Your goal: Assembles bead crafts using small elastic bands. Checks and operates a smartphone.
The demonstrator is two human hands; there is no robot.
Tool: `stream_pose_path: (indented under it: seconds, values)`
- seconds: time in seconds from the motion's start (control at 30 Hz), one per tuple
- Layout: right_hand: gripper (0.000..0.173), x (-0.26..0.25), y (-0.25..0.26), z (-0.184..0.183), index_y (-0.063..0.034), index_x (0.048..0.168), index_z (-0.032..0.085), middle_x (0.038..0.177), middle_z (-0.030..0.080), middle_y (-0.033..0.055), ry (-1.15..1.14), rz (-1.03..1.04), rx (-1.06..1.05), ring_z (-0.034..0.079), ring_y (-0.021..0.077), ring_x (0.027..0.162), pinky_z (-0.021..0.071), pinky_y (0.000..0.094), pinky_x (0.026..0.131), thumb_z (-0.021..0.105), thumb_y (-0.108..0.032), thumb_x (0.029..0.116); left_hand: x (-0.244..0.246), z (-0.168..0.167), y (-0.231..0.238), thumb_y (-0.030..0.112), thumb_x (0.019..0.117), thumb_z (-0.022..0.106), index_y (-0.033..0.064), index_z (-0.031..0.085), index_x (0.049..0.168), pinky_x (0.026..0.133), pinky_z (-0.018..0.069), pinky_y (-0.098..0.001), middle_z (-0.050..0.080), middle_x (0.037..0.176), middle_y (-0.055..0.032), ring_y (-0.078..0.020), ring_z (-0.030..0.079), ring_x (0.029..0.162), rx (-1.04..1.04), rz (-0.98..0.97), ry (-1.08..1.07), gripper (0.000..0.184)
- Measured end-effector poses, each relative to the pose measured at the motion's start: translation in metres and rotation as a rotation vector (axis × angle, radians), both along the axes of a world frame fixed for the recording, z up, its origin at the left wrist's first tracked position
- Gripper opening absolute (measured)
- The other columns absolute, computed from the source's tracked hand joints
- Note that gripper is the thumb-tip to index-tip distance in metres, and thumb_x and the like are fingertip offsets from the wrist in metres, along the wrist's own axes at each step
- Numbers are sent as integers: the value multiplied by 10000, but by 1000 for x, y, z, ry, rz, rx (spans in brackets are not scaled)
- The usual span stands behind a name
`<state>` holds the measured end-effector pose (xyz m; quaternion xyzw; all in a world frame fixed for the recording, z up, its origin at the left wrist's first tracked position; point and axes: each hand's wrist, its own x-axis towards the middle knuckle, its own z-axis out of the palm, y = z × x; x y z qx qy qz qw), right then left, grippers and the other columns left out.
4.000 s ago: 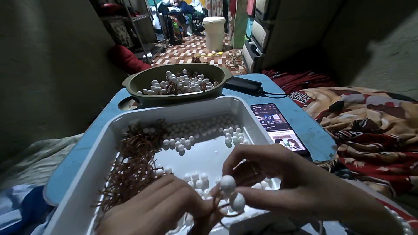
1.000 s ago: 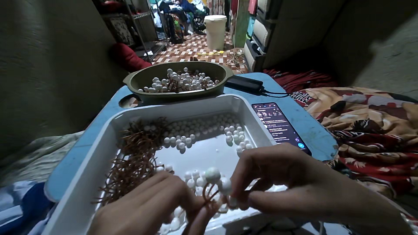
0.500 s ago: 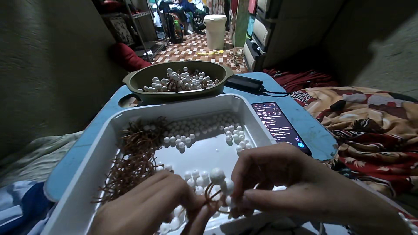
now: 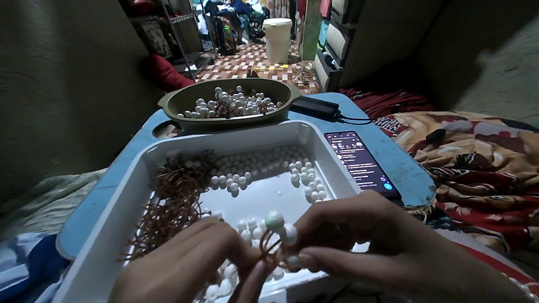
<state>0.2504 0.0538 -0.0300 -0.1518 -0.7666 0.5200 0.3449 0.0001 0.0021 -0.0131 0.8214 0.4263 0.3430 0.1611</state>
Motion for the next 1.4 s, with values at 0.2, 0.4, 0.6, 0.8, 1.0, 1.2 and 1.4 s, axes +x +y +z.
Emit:
stream_pose_path:
  seconds: [0.2,0.4,0.6,0.8,1.0,1.2,1.4]
  values:
    - [164,1,-1,1,68,1101,637,997,725,80,-5,-18,129,681,-4,922,557,127,820,624,-58,996,0,-1,0,224,1008,644,-45,659,869,653,507,-264,695,789,-199,-165,651,738,4,-8,-13,303]
    - [132,-4,-4,-3,55,1060,645,1006,732,84,33,-102,228,685,1,950,556,122,832,634,-56,989,0,0,-1,215,1012,637,-56,654,874,642,498,-256,691,779,-195,-148,639,719,-34,-18,-38,305]
    - [170,-5,-2,-2,41,1111,635,1010,725,57,-1,-184,241,700,1,950,583,136,824,655,-62,978,1,0,0,220,1006,654,-52,662,880,636,512,-281,696,787,-203,-176,651,715,-24,8,11,299]
    - [178,1,2,-2,45,1158,606,1052,716,76,17,-113,169,694,28,951,580,159,824,589,-63,1018,1,1,-1,213,1003,661,-51,668,886,640,511,-280,700,801,-199,-180,657,735,-33,19,21,289]
    - [178,1,4,0,18,1160,612,1024,728,40,19,-50,-6,713,48,916,604,187,793,550,-107,1050,1,1,-1,219,1007,649,-49,663,872,637,508,-267,699,794,-199,-165,653,728,-22,23,5,301]
    - [145,1,5,-1,23,1127,649,1022,726,33,59,-60,-7,702,45,936,598,185,811,597,-36,1005,0,1,-1,234,1006,658,-48,673,884,638,512,-299,695,797,-202,-194,652,728,-24,13,29,308]
    - [132,1,3,1,14,1099,668,1024,727,20,50,-109,37,693,19,947,593,162,802,633,-43,985,0,1,-2,236,998,666,-46,671,874,621,522,-316,692,795,-211,-212,660,715,-36,19,49,308]
